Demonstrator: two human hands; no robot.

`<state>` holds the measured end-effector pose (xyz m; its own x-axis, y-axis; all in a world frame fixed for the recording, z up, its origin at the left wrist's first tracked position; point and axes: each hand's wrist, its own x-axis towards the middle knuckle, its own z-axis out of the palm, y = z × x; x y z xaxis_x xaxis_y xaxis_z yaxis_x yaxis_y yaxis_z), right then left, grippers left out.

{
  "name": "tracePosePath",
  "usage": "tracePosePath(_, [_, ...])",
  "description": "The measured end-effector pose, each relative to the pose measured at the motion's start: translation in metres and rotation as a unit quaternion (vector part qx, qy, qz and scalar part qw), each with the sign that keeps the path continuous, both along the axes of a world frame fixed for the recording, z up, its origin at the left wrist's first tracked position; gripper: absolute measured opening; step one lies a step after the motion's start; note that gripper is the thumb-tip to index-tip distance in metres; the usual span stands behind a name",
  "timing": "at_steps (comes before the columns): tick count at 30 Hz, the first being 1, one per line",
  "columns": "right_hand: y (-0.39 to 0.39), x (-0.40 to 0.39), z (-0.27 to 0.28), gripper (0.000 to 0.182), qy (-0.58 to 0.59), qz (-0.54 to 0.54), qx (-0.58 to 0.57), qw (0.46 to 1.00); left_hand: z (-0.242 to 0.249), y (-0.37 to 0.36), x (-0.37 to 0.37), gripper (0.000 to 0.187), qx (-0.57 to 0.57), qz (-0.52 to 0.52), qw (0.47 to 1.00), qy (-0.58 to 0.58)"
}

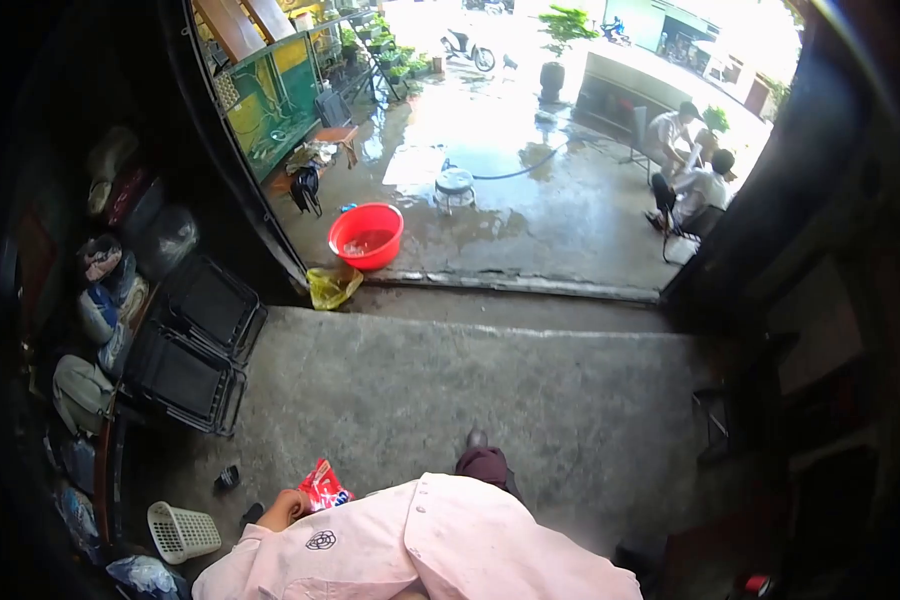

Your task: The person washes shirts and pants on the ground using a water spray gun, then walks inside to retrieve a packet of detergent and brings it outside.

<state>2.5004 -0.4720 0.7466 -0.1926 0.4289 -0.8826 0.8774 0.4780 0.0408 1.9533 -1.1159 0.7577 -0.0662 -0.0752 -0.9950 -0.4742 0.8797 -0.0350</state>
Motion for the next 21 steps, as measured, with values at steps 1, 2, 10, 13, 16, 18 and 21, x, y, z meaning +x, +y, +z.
tracePosePath(1, [0.038, -0.045, -0.009, 0.027, -0.002, 0.053, 0.0, 0.999, 0.023, 0.019, -0.026, 0.008, 0.019, 0.028, 0.999, 0.041])
tracePosePath(2, [0.082, -0.093, -0.019, 0.027, -0.001, 0.141, 0.009, 0.99, 0.049, 0.05, -0.06, 0.008, -0.004, 0.036, 0.998, 0.054])
tracePosePath(10, [0.325, -0.677, 0.049, 0.015, 0.529, -0.033, 0.158, 0.833, 0.04, 0.196, -0.291, 0.015, 0.023, 0.208, 0.962, 0.173])
tracePosePath(13, [0.316, -0.845, 0.144, 0.016, 0.581, -0.071, 0.06, 0.809, 0.042, 0.265, -0.396, 0.016, 0.03, 0.26, 0.952, 0.157])
tracePosePath(16, [0.321, -0.928, 0.117, 0.016, 0.577, -0.021, 0.066, 0.814, -0.058, 0.27, -0.503, 0.015, 0.059, 0.188, 0.971, 0.139])
tracePosePath(18, [0.348, -0.935, 0.055, 0.017, 0.536, 0.072, 0.085, 0.837, -0.172, 0.269, -0.564, 0.016, 0.041, -0.008, 0.983, 0.177])
tracePosePath(21, [0.334, -0.94, 0.041, 0.019, 0.221, -0.035, -0.036, 0.974, -0.132, 0.355, -0.644, 0.017, -0.008, 0.355, 0.928, 0.114])
